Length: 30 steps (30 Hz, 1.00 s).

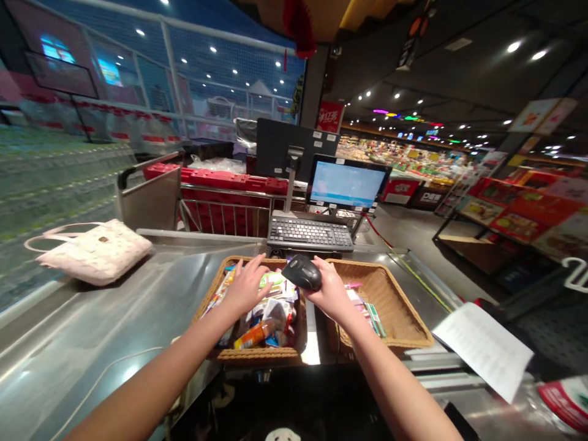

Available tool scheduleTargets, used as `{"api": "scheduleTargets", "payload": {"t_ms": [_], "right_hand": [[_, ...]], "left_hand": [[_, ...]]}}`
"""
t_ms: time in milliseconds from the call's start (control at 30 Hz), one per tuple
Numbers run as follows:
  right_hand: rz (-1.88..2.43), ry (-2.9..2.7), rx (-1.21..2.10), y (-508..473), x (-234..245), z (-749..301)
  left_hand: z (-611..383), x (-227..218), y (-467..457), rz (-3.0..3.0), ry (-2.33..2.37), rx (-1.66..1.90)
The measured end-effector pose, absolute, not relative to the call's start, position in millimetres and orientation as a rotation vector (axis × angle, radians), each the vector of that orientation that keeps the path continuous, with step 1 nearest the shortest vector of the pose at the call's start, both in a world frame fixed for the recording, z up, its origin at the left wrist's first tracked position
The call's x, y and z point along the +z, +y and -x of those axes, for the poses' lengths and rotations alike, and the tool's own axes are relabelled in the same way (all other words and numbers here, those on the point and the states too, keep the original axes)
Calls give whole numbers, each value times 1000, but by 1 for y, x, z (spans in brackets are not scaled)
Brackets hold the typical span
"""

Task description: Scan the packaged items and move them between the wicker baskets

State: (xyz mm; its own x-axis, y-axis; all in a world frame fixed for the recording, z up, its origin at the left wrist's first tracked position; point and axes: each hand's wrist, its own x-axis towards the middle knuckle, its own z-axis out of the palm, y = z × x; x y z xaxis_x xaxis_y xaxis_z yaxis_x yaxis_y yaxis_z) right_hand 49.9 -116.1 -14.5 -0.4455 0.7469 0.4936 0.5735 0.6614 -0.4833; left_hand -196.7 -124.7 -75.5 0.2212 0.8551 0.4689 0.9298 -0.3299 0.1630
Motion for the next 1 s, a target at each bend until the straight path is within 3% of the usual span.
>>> {"api": "scheduleTargets", "payload": {"t_ms": [233, 533, 833, 1000], "right_hand": [[1163, -2038, 197, -123, 6, -124], [1390, -1913, 84, -121, 2, -215], [1576, -1823, 178, -111, -16, -267], [1632, -1776, 203, -105, -23, -279]], "left_hand": [[98, -71, -82, 2668, -1398, -761], [-25, -77, -46, 3000, -1050, -440], [-111, -147, -22, 3024, -1020, 297], [-134, -185, -18, 3122, -1186, 277]]}}
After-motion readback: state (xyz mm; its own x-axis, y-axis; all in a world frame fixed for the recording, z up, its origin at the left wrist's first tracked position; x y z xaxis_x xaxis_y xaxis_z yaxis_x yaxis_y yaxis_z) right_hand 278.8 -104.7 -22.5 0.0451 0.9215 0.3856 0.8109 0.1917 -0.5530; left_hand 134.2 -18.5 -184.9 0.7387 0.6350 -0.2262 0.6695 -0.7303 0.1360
